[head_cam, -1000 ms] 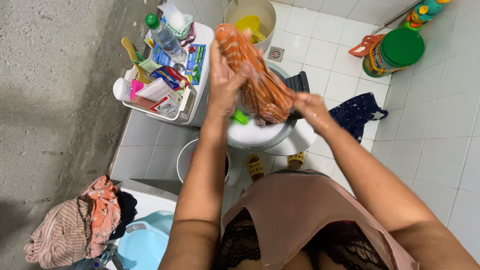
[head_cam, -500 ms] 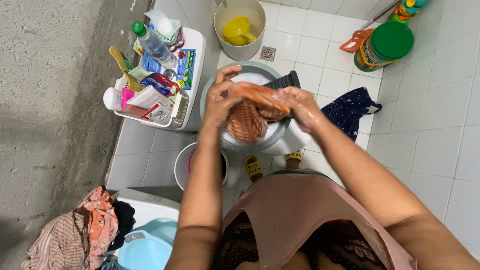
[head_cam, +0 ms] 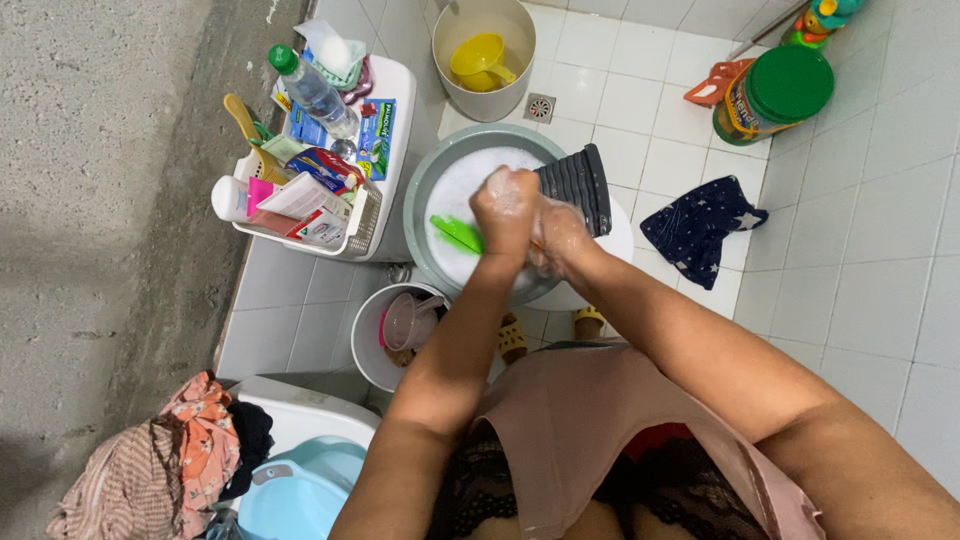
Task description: The person washes a piece of orange striped clothing by hand in a bucket of soapy water using a green brush and a washboard.
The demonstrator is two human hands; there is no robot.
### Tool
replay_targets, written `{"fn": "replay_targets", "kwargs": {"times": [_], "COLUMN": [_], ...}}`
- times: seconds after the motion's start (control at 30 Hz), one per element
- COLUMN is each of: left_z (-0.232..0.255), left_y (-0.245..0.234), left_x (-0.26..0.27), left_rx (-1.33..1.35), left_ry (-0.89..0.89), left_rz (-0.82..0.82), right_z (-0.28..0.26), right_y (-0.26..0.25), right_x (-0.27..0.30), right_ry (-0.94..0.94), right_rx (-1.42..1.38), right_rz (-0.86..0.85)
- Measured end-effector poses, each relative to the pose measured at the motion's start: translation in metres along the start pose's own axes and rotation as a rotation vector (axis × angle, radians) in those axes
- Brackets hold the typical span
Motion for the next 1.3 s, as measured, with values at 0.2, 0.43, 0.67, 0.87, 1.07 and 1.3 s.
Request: {"fn": "replay_targets", "kwargs": {"times": [0.2,0.43,0.67,0.87,1.07,1.3], "left_z": [0.026,-0.015,-0.175,-0.318,-0.337,-0.207], "left_y": [0.024,-0.004,-0.019,-0.026,-0.021,-0.015], "left_x": [0.040,-0.049,-0.093,-0.071,-0.046,-0.047], "left_rx": [0.019,-0.314,0.546,0.281,-0.209,0.035], "left_ry": [0.151,0.218,-0.717,-1.052,-1.042,-0.737], "left_rz": [-0.194,-0.227,-0.325,0.244,0.221,-0.468], "right_z": [0.000,-0.053,-0.079,-0.072,-0.057,-0.037], "right_y": [-0.018,-0.001,-0.031,-0.058,-0.068,-0.062], "right_x": [-0.005,0.069,0.051,0.042,0.040,0.007], "right_ry": [-0.174,0.170,-0.015,-0.200,-0.164,0.005], "right_rx": [-0.321,-0.087,0.316,0.326,0.294,0.065], "right_rz": [-0.213,-0.412,-0.260,-0.055,0.007,-0.054]}}
Point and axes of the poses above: each hand's wrist, its own x-axis away from the middle knuckle, its own y-axis out of the palm, z = x × y, the point moved 1 cm from there along -x, towards the middle knuckle, and after that the axes turned 3 degrees about z, right-handed, at the moved point
